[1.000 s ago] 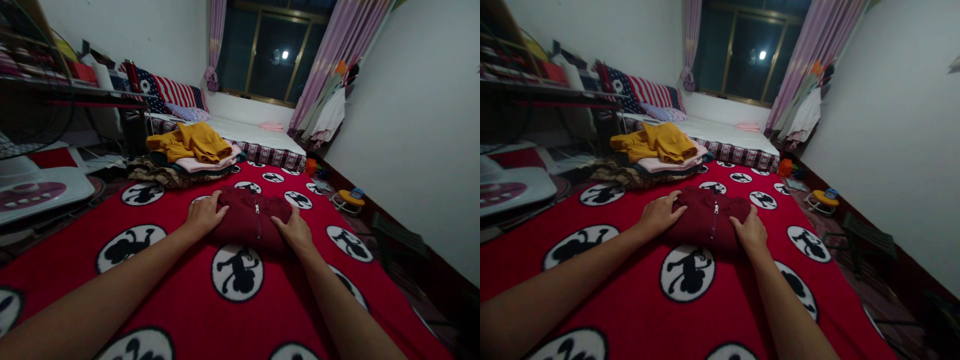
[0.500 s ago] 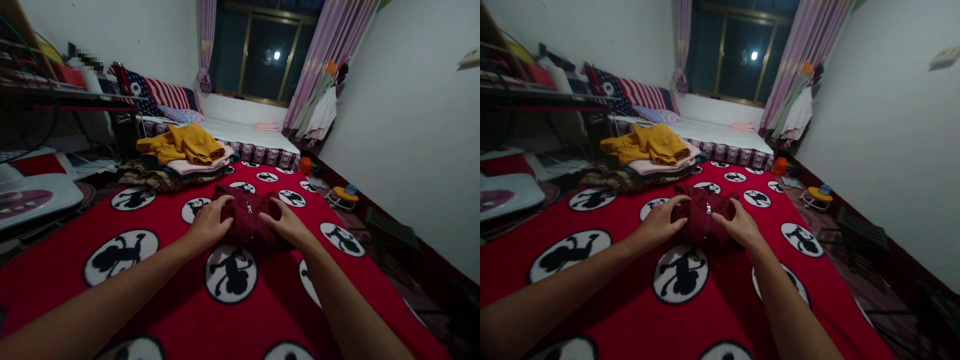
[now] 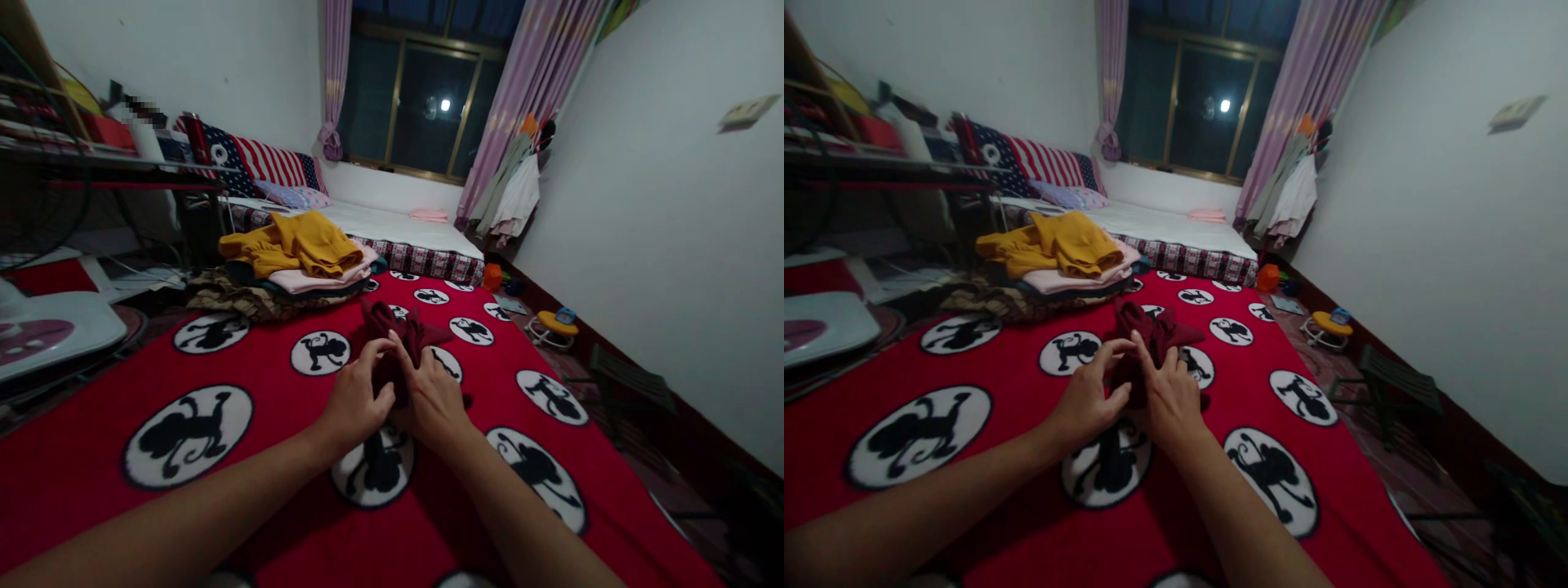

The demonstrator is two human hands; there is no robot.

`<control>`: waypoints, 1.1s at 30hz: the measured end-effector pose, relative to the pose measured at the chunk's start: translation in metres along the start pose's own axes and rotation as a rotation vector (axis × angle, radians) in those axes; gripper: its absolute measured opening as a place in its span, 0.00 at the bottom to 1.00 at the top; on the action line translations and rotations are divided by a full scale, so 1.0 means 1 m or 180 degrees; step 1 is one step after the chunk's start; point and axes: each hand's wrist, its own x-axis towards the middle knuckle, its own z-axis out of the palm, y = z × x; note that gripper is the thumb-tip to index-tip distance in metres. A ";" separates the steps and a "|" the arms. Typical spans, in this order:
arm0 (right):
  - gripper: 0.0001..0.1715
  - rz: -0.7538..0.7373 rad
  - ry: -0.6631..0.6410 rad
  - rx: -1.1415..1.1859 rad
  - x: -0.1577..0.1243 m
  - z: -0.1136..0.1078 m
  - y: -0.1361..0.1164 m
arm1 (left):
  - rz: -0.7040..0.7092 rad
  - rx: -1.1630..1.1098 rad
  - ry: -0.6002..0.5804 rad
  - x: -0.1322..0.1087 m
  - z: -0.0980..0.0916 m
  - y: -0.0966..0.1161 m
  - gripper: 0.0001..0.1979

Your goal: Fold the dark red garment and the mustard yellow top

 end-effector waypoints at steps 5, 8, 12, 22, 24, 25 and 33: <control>0.45 -0.0073 0.0251 0.0282 0.002 0.004 0.016 | -0.0577 -0.1361 0.0237 0.022 0.005 -0.004 0.22; 0.34 0.0222 0.0535 0.1197 0.007 0.010 0.034 | -0.0957 -0.1853 0.0395 0.054 0.008 -0.012 0.20; 0.28 0.1043 0.0979 0.2814 0.013 0.023 0.061 | -0.0315 -0.0544 0.0734 0.088 0.016 -0.040 0.20; 0.34 0.1355 0.1467 0.1198 0.109 -0.019 0.163 | 0.0085 0.2019 -0.0273 0.089 0.038 -0.086 0.18; 0.39 0.1207 0.1149 0.0627 0.145 -0.019 0.192 | 0.0065 0.2013 -0.0326 0.091 0.037 -0.086 0.16; 0.42 0.1054 0.0894 0.0528 0.161 -0.014 0.205 | 0.0058 0.1995 -0.0335 0.092 0.036 -0.087 0.16; 0.29 0.1861 0.0274 0.1082 0.177 0.095 0.265 | 0.0017 0.1929 -0.0353 0.093 0.036 -0.092 0.15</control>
